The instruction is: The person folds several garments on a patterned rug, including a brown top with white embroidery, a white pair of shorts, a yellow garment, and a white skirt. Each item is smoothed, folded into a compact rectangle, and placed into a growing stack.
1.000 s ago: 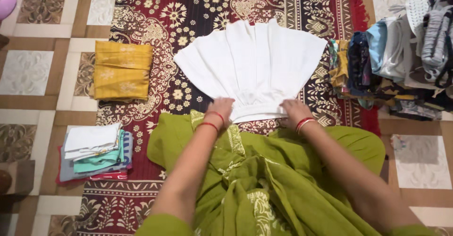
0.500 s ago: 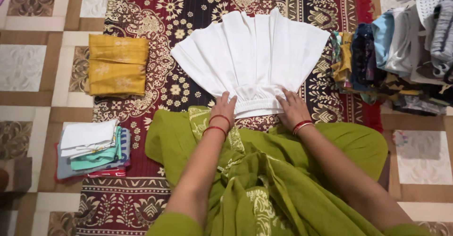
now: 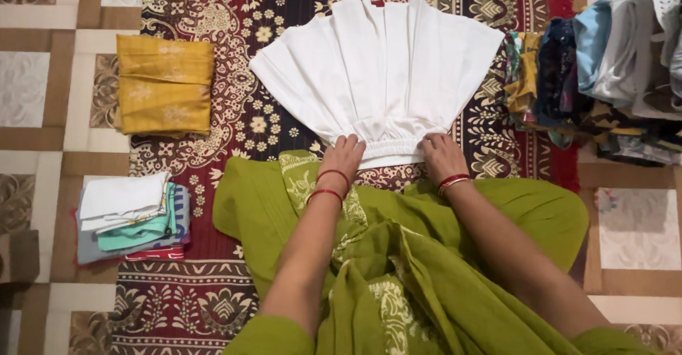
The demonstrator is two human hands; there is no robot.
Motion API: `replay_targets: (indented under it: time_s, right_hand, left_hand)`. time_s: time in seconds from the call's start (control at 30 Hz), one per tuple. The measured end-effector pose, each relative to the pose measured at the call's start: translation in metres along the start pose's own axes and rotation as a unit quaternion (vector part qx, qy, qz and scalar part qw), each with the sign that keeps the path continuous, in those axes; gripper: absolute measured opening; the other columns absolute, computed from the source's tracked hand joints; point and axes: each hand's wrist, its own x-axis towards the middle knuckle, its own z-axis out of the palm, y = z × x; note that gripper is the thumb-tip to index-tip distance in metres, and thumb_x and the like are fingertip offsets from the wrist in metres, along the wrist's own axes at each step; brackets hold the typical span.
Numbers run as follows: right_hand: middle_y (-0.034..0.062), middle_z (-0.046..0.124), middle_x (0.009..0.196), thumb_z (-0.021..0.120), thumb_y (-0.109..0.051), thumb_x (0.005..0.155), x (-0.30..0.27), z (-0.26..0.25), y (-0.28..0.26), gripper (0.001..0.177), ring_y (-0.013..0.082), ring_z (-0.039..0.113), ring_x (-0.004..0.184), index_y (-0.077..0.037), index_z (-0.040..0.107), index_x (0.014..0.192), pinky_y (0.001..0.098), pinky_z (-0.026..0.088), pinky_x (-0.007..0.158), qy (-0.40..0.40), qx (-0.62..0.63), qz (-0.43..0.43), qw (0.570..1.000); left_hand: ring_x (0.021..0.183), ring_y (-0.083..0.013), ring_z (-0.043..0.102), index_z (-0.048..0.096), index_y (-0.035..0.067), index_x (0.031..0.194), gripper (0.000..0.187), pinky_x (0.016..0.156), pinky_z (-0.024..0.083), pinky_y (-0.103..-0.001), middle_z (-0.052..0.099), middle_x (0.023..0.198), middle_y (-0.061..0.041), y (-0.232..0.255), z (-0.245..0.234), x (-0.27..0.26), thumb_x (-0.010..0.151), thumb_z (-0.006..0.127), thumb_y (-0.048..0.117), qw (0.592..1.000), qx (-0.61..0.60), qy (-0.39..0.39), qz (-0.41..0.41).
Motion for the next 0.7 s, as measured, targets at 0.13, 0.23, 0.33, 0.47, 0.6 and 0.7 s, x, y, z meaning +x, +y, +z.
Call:
replay_targets:
  time_s: [0.13, 0.23, 0.33, 0.47, 0.6, 0.7]
  right_hand:
    - [0.0081, 0.066, 0.121, 0.059, -0.005, 0.088, 0.001, 0.004, 0.001, 0.026, 0.028, 0.061, 0.116, -0.012, 0.07, 0.11, 0.0394, 0.053, 0.097, -0.009, 0.002, 0.004, 1.0]
    - [0.0082, 0.064, 0.124, 0.058, -0.003, 0.089, 0.002, 0.005, 0.001, 0.029, 0.0287, 0.06, 0.116, -0.013, 0.068, 0.115, 0.0389, 0.053, 0.096, -0.054, 0.004, 0.022, 0.998]
    - [0.0091, 0.063, 0.127, 0.057, -0.002, 0.087, 0.003, 0.002, -0.002, 0.035, 0.0298, 0.059, 0.118, -0.012, 0.067, 0.119, 0.0385, 0.053, 0.096, -0.061, 0.003, 0.018, 0.998]
    - [0.0093, 0.062, 0.133, 0.059, -0.002, 0.087, 0.003, -0.009, -0.005, 0.035, 0.0305, 0.059, 0.118, -0.014, 0.067, 0.119, 0.0395, 0.053, 0.096, -0.036, 0.0, -0.009, 0.999]
    - [0.0062, 0.067, 0.128, 0.063, -0.001, 0.08, 0.005, -0.02, -0.006, 0.041, 0.0273, 0.061, 0.115, -0.018, 0.071, 0.116, 0.0393, 0.053, 0.098, -0.004, -0.005, -0.017, 1.0]
    - [0.0012, 0.071, 0.127, 0.064, -0.004, 0.092, 0.008, -0.025, -0.01, 0.031, 0.0229, 0.062, 0.112, -0.025, 0.076, 0.111, 0.0358, 0.053, 0.093, 0.096, -0.026, -0.011, 0.995]
  left_hand:
    - [0.119, -0.0289, 0.056, 0.058, 0.017, 0.136, 0.049, 0.085, 0.056, -0.042, 0.053, 0.139, -0.006, 0.001, 0.005, 0.001, 0.087, 0.062, 0.01, 1.0, -0.002, -0.022, 0.016]
    - [0.12, -0.0306, 0.056, 0.055, 0.017, 0.141, 0.053, 0.086, 0.057, -0.043, 0.049, 0.146, -0.008, 0.002, 0.003, 0.0, 0.088, 0.061, 0.008, 0.998, -0.011, -0.066, 0.01]
    - [0.12, -0.0311, 0.055, 0.053, 0.017, 0.143, 0.056, 0.086, 0.057, -0.043, 0.047, 0.147, -0.008, 0.003, -0.003, -0.001, 0.088, 0.06, 0.007, 0.997, -0.004, -0.074, 0.016]
    - [0.122, -0.03, 0.055, 0.054, 0.017, 0.142, 0.056, 0.089, 0.055, -0.043, 0.047, 0.147, -0.007, 0.005, -0.014, -0.002, 0.088, 0.061, 0.006, 0.997, -0.005, -0.079, 0.015]
    - [0.122, -0.0282, 0.055, 0.057, 0.016, 0.14, 0.055, 0.095, 0.052, -0.04, 0.051, 0.143, -0.006, 0.004, -0.025, -0.005, 0.086, 0.062, 0.004, 0.998, -0.008, -0.048, 0.026]
    - [0.118, -0.0237, 0.057, 0.066, 0.017, 0.133, 0.054, 0.098, 0.05, -0.039, 0.06, 0.135, -0.003, 0.004, -0.034, -0.011, 0.082, 0.062, -0.001, 0.998, -0.006, 0.04, 0.043]
